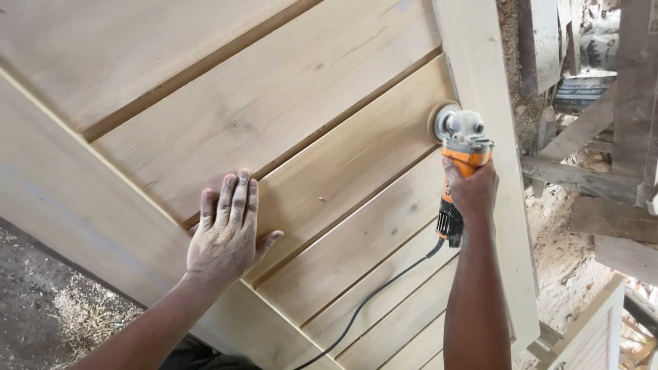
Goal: Sanding a wooden door using an electric hand sander.
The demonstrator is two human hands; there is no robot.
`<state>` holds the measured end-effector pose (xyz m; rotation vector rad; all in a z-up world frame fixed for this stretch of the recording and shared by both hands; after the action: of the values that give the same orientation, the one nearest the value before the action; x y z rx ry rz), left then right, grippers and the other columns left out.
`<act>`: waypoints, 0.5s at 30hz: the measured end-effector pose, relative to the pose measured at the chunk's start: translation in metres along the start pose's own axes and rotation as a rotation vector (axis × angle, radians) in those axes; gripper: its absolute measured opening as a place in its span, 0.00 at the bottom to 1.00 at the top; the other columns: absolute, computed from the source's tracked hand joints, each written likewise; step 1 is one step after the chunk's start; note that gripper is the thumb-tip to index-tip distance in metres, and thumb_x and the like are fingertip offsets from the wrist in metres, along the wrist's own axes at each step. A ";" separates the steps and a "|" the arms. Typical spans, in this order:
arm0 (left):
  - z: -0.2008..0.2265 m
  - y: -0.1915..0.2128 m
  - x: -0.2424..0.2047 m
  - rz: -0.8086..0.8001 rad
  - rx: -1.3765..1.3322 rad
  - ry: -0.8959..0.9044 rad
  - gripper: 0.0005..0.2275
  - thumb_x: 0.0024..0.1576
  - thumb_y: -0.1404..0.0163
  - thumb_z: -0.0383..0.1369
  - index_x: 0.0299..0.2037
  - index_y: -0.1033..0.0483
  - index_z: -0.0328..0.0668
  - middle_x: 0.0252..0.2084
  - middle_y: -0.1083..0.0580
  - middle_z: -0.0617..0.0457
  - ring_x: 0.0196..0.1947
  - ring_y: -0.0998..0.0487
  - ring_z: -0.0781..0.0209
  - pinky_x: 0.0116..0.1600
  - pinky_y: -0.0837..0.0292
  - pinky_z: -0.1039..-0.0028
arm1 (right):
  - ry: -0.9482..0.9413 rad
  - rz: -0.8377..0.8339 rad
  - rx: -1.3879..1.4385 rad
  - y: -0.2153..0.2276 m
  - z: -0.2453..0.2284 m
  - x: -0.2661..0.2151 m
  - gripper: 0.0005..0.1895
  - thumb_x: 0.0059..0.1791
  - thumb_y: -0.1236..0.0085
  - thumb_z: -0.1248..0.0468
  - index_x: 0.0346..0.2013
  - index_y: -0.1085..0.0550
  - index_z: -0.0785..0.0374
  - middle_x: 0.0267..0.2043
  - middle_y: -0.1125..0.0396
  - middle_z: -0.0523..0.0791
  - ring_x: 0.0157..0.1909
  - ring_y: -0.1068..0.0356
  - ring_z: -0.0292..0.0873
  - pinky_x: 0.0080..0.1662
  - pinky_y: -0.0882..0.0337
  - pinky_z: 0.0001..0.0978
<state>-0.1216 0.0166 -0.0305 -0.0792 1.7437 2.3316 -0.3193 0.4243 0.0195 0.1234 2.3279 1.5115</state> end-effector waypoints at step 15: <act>0.011 0.033 -0.040 0.236 -0.191 -0.128 0.25 0.61 0.50 0.46 0.63 0.29 0.37 0.68 0.34 0.43 0.71 0.37 0.44 0.75 0.44 0.52 | 0.146 -0.060 -0.021 -0.029 -0.018 -0.133 0.28 0.45 0.27 0.57 0.52 0.28 0.70 0.44 0.27 0.54 0.46 0.26 0.58 0.48 0.28 0.51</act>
<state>-0.0892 0.0126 0.0110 0.2524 1.5389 2.6001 -0.1987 0.3610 0.0334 -0.0637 2.4046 1.5626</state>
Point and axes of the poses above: each hand's wrist, its own x-axis towards the middle knuckle, its own y-axis out of the back of the hand, z = x × y, the point moved 10 cm from there along x, towards the middle knuckle
